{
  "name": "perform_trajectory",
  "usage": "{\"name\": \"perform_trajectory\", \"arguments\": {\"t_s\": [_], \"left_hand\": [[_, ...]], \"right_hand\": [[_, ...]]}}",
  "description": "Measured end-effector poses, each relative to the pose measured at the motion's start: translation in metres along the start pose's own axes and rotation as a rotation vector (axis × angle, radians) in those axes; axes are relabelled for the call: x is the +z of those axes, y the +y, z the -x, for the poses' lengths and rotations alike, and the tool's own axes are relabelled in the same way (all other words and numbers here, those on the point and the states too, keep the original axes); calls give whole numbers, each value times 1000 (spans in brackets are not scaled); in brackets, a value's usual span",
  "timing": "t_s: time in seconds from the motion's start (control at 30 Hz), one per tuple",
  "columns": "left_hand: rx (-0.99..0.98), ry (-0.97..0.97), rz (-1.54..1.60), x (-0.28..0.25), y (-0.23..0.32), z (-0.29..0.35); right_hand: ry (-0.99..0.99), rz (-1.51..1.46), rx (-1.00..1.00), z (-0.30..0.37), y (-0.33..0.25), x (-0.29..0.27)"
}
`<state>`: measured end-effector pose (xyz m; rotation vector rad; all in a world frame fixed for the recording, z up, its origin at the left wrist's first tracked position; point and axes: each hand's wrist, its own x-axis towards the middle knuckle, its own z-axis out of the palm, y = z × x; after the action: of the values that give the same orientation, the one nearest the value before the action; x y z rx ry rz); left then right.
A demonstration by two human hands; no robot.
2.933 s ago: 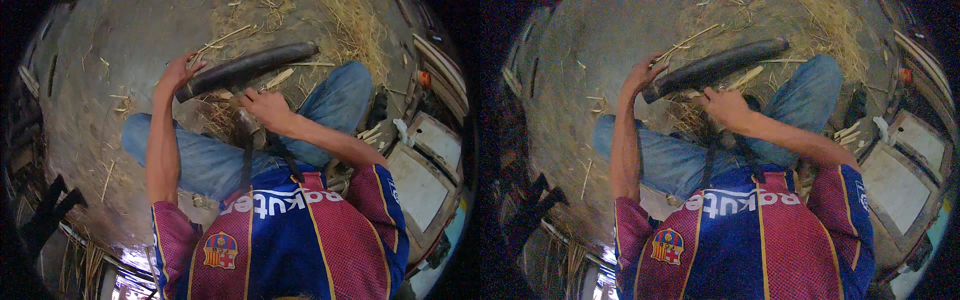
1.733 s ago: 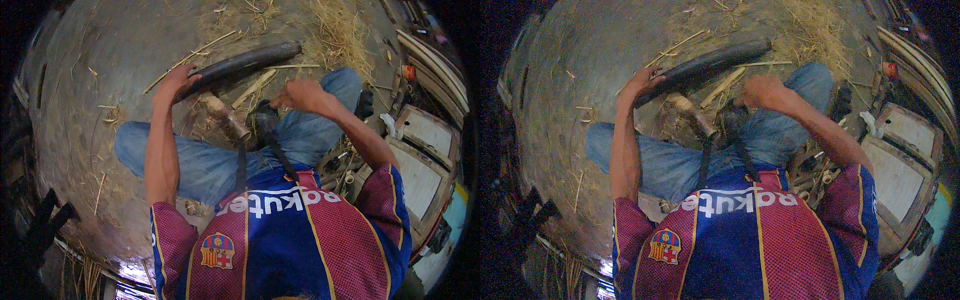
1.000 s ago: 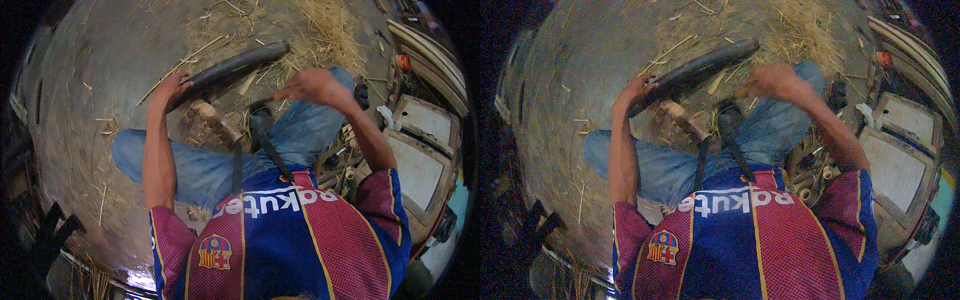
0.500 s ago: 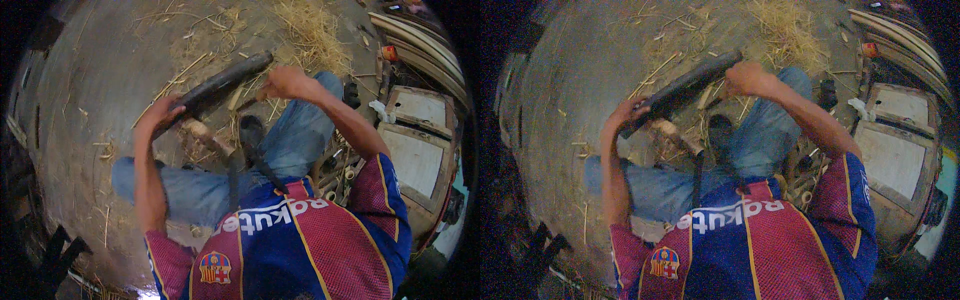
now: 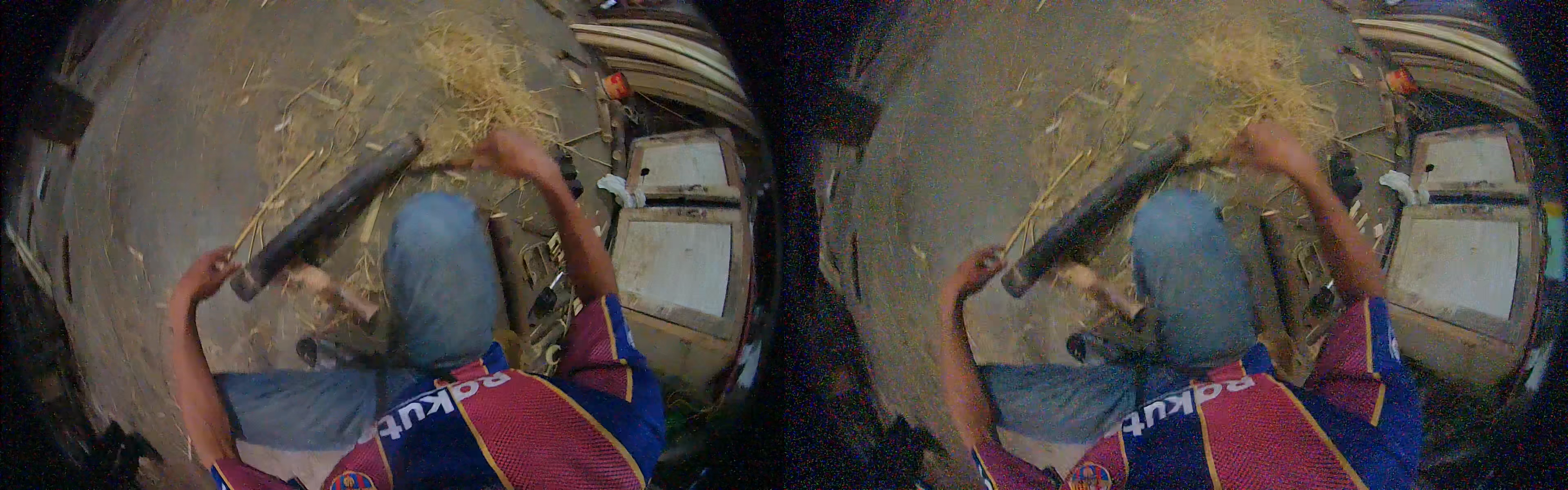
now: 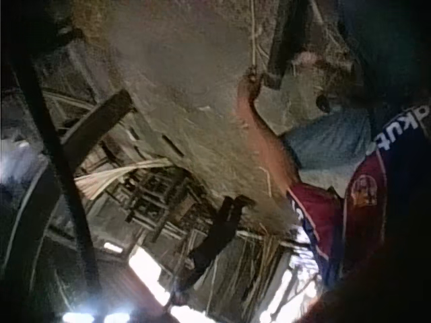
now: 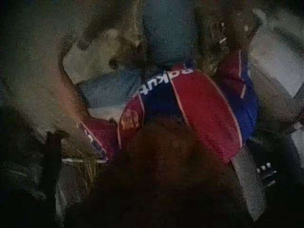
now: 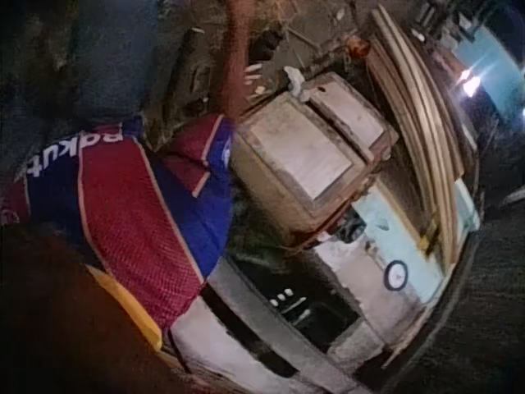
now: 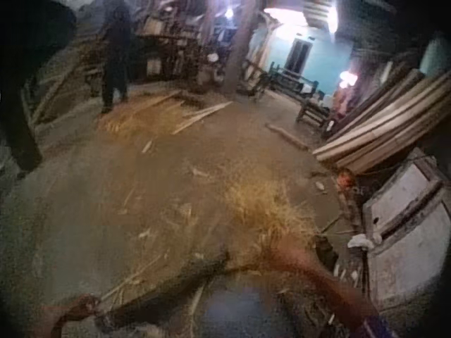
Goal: The person sits on the floor and splits long bamboo strips into thinner pieces using a knife and a wooden mallet. They repeatedly align, strike, and shave the strips, accumulating finished pieces on the floor.
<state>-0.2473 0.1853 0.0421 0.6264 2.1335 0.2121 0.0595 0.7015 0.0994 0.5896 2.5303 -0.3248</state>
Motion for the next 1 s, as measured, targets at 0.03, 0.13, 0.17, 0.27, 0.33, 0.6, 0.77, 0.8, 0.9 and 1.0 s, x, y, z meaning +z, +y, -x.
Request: {"name": "perform_trajectory", "arguments": {"t_s": [0.03,0.13,0.17,0.27,0.33,0.6,0.77,0.8,0.9,1.0], "left_hand": [[22,10,-14,8,-15,2],[-68,-32,-106,9,-17,-5],[-32,9,-85,6,-17,-12],[30,64,-37,3,-12,-22],[32,134,14,-1,4,-11],[217,108,-41,-34,86,0],[220,169,-209,-44,147,10],[243,146,-213,-42,152,7],[240,72,-215,-42,162,21],[257,-6,-191,-36,171,9]], "right_hand": [[-8,-89,-28,21,-21,-2],[51,-391,-171,57,-20,36],[70,-503,-246,62,-21,41],[-99,-683,-14,75,-21,71],[-53,-673,-23,74,-4,112],[133,-776,101,108,149,159],[412,-603,321,122,183,142],[456,-643,399,131,191,152],[624,-833,492,119,120,151],[891,-944,587,100,67,201]]}}
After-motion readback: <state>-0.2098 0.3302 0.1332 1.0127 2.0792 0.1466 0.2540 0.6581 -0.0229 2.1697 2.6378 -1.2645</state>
